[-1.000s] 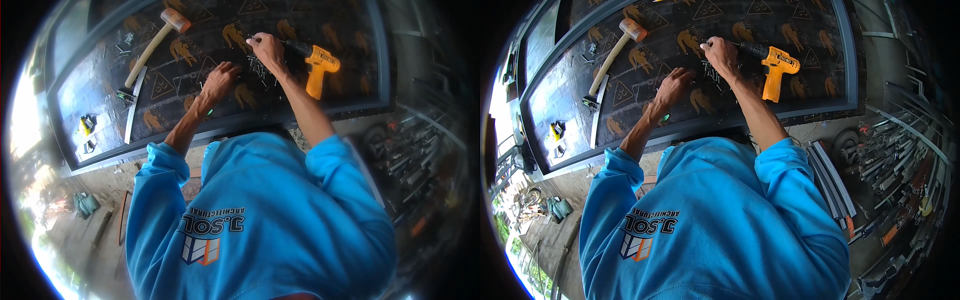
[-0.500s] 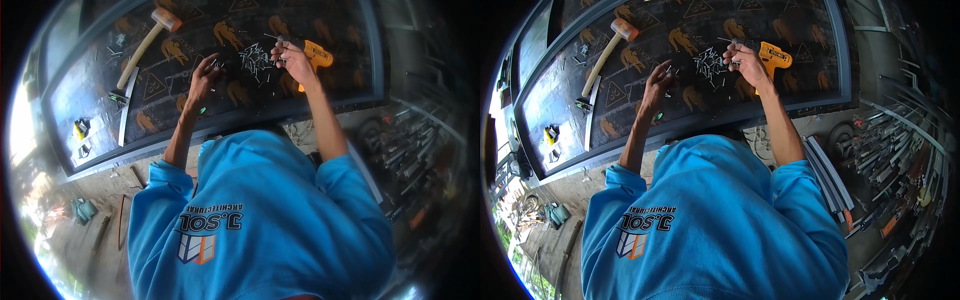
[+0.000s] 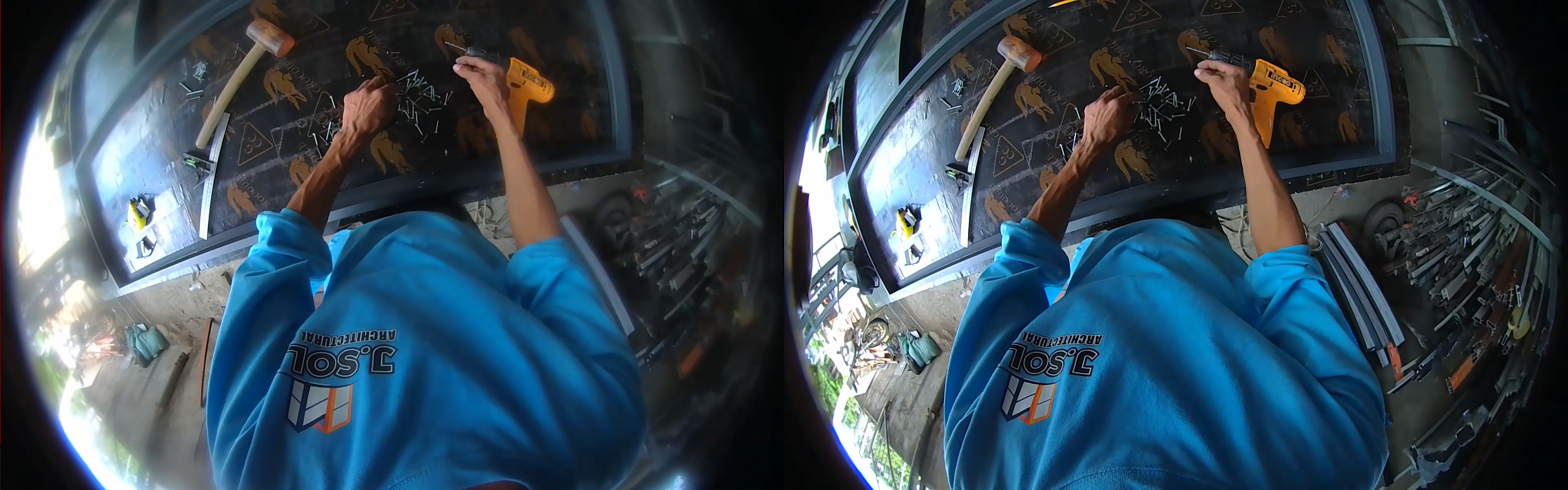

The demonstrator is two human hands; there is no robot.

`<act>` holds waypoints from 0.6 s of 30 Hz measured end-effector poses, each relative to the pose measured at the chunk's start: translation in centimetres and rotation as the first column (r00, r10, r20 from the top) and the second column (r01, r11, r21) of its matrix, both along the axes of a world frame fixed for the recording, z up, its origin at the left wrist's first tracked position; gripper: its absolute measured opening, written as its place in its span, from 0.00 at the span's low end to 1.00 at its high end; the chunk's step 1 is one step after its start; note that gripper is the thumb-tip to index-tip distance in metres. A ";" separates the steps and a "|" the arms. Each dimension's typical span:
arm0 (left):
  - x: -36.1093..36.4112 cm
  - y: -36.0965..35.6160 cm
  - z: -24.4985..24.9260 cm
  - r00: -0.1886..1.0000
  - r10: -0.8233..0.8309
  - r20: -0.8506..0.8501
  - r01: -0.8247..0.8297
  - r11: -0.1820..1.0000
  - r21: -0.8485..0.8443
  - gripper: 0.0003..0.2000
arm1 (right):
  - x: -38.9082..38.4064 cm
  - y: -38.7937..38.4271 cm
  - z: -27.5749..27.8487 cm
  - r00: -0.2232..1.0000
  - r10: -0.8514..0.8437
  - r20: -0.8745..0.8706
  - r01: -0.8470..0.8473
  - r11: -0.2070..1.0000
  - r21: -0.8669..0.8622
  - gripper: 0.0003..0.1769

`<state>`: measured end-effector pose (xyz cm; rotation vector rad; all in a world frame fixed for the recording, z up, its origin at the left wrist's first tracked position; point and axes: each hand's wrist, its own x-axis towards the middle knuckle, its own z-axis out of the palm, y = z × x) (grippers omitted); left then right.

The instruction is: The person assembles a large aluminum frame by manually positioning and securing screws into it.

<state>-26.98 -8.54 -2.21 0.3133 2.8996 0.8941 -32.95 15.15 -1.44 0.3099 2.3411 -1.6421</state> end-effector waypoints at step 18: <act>5.5 -3.8 -0.5 0.819 0.149 0.555 -0.568 0.358 0.742 0.10 | 4.9 -9.1 -0.2 0.848 0.519 -0.106 -0.390 0.747 0.538 0.11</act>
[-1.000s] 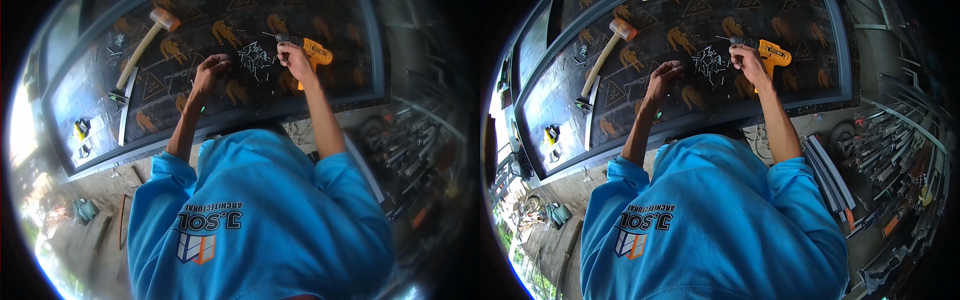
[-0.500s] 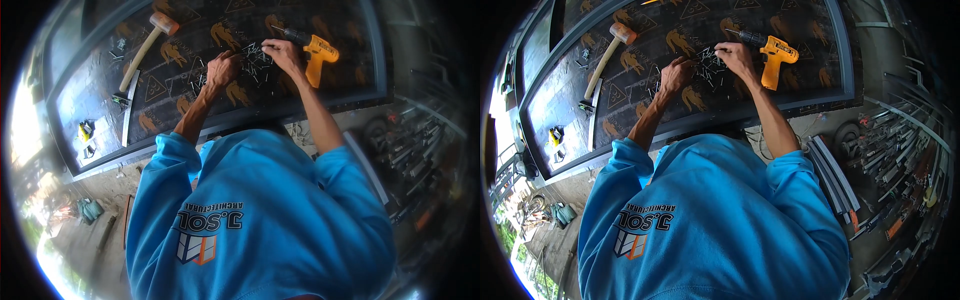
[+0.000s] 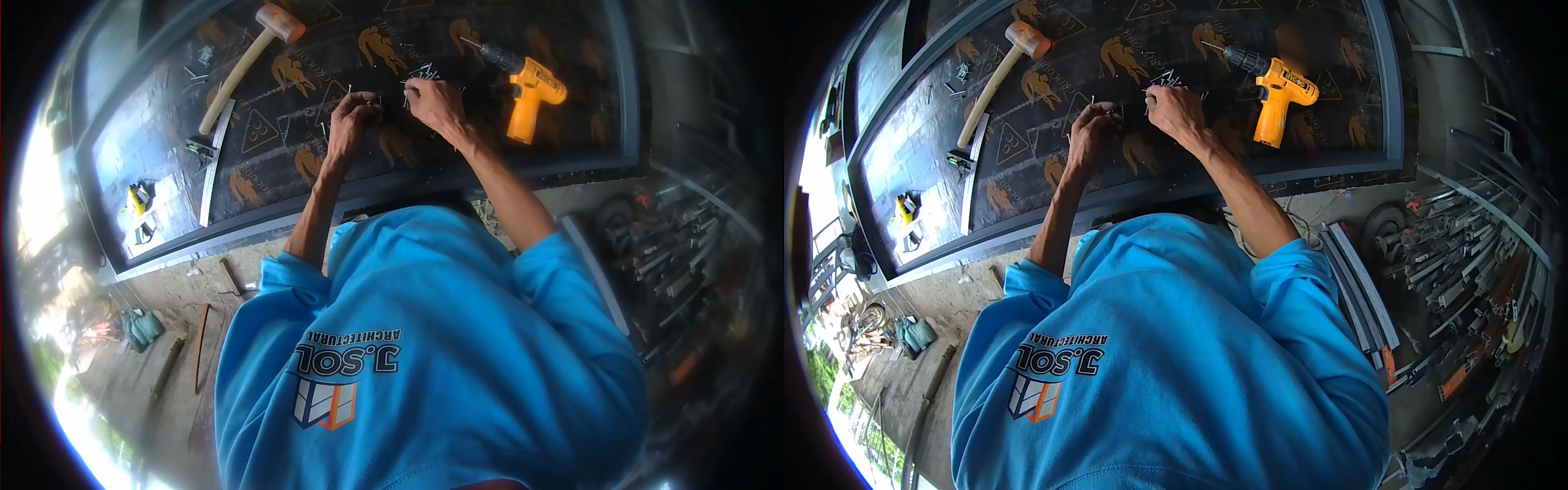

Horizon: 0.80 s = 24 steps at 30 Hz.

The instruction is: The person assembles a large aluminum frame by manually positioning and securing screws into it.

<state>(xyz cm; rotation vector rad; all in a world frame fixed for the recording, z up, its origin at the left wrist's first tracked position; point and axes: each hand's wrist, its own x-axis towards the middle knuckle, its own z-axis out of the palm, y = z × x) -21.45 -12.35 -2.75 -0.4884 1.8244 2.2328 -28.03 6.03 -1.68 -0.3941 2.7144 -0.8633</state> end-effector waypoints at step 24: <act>4.2 -0.4 1.7 0.974 0.004 0.225 -0.077 0.946 0.314 0.07 | -1.0 5.8 1.8 0.627 0.085 0.774 0.724 0.302 -0.620 0.06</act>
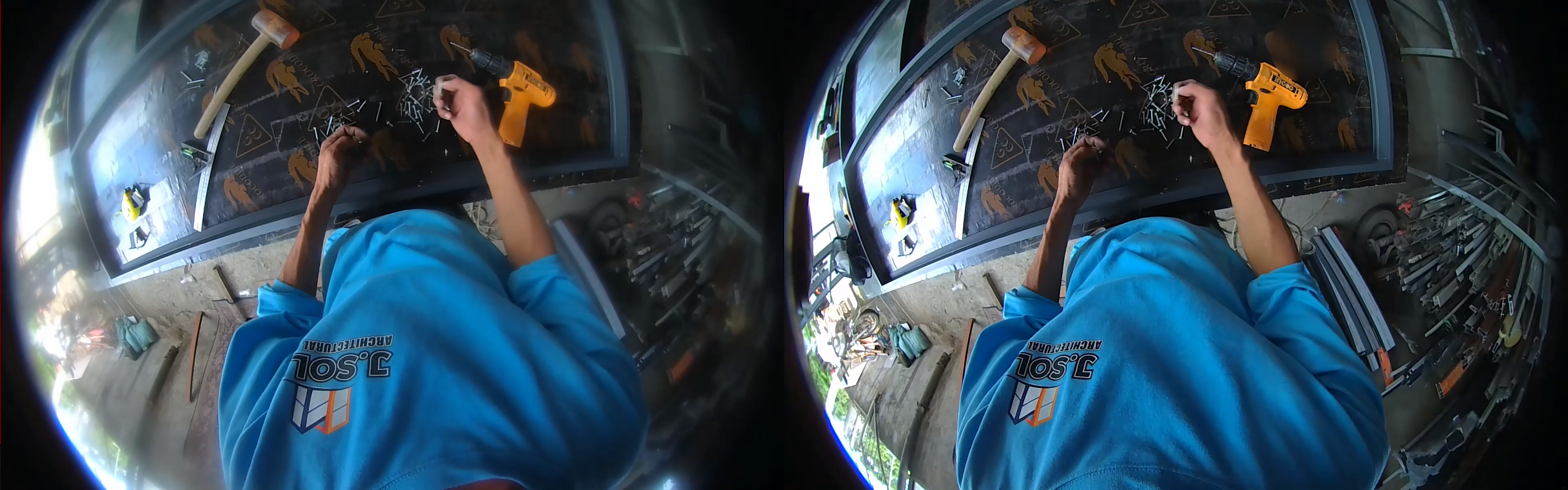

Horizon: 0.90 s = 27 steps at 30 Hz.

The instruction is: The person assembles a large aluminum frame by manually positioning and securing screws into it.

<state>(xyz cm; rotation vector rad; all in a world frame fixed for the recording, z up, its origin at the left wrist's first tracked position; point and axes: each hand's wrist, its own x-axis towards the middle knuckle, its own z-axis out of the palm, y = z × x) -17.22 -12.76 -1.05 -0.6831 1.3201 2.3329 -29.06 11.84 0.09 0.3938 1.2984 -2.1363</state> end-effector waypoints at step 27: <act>-8.9 3.5 0.7 0.990 -0.130 0.048 0.138 0.878 -0.459 0.15 | -5.8 1.2 -2.0 0.490 0.843 -0.220 -0.054 0.281 0.958 0.10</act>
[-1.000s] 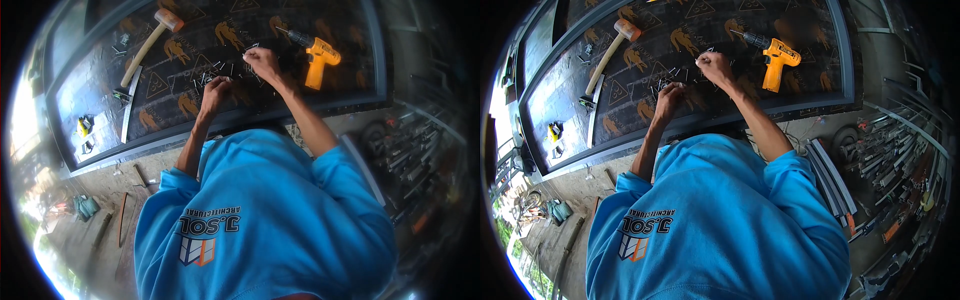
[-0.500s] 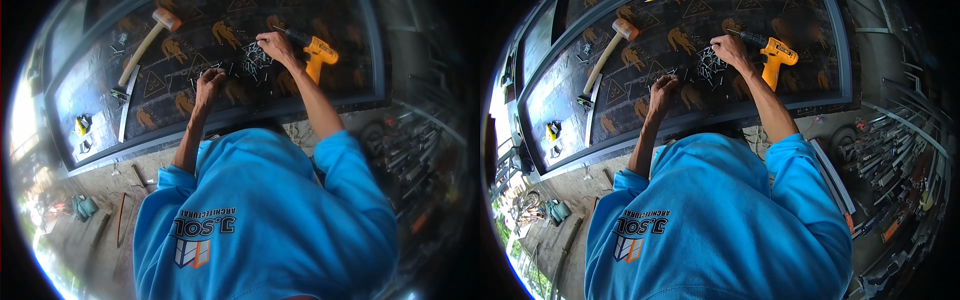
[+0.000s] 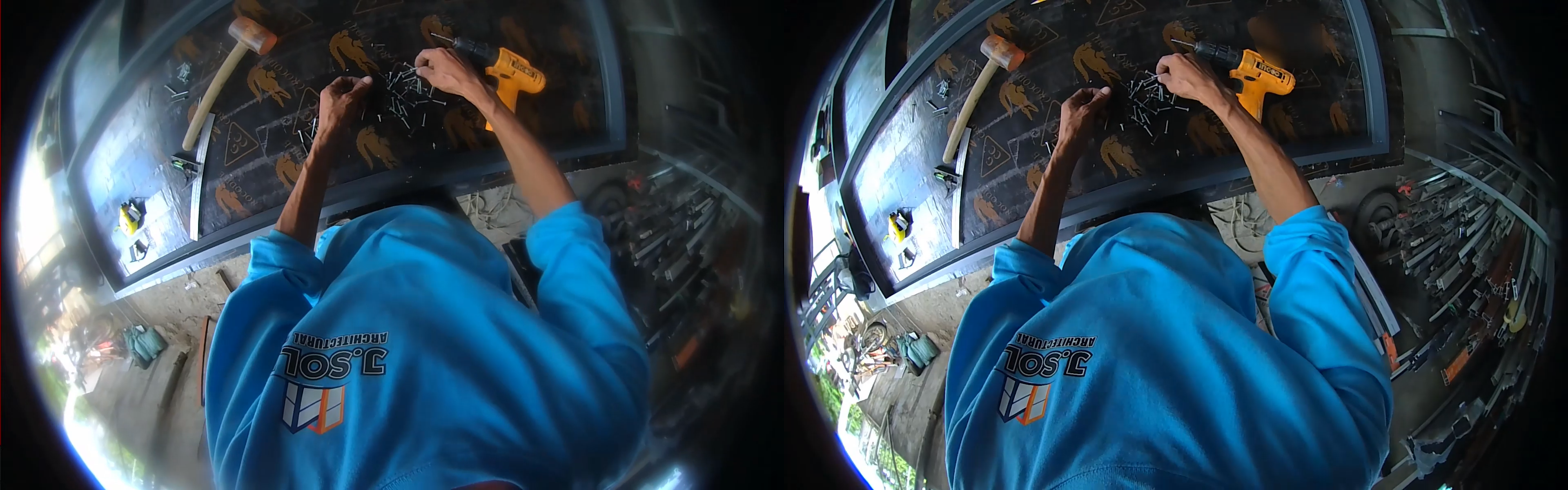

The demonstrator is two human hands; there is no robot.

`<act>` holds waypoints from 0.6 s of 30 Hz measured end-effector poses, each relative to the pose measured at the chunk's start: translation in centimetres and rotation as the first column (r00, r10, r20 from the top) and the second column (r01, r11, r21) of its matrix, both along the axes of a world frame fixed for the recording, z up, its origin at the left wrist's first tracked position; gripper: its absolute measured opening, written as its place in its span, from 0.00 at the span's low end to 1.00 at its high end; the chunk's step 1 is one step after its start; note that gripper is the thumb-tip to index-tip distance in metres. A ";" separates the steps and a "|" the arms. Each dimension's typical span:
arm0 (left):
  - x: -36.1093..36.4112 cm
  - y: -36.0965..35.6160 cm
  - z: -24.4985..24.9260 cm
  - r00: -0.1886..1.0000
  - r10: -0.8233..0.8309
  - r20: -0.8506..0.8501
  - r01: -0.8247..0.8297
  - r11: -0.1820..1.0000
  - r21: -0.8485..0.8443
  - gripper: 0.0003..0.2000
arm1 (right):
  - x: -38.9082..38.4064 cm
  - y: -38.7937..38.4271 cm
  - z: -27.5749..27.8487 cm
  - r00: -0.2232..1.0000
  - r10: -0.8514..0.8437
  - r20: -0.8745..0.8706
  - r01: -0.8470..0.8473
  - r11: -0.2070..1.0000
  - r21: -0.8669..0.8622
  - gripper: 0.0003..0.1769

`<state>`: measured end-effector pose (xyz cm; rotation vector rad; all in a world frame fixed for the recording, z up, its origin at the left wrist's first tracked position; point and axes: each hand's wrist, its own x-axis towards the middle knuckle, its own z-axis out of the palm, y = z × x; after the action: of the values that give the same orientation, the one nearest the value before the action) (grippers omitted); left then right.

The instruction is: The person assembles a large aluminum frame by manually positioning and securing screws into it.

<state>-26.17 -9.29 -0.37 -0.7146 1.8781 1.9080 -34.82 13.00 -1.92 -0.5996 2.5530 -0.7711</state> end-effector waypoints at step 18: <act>-5.8 0.4 -2.5 0.885 -0.436 -0.162 0.267 0.762 -0.591 0.15 | -0.2 -0.5 -1.4 0.955 -0.275 -0.116 0.258 0.956 -0.143 0.10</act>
<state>-32.00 -8.87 -2.82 -0.1830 2.5819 1.2714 -35.05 12.52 -3.27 -0.3571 2.7617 -1.0216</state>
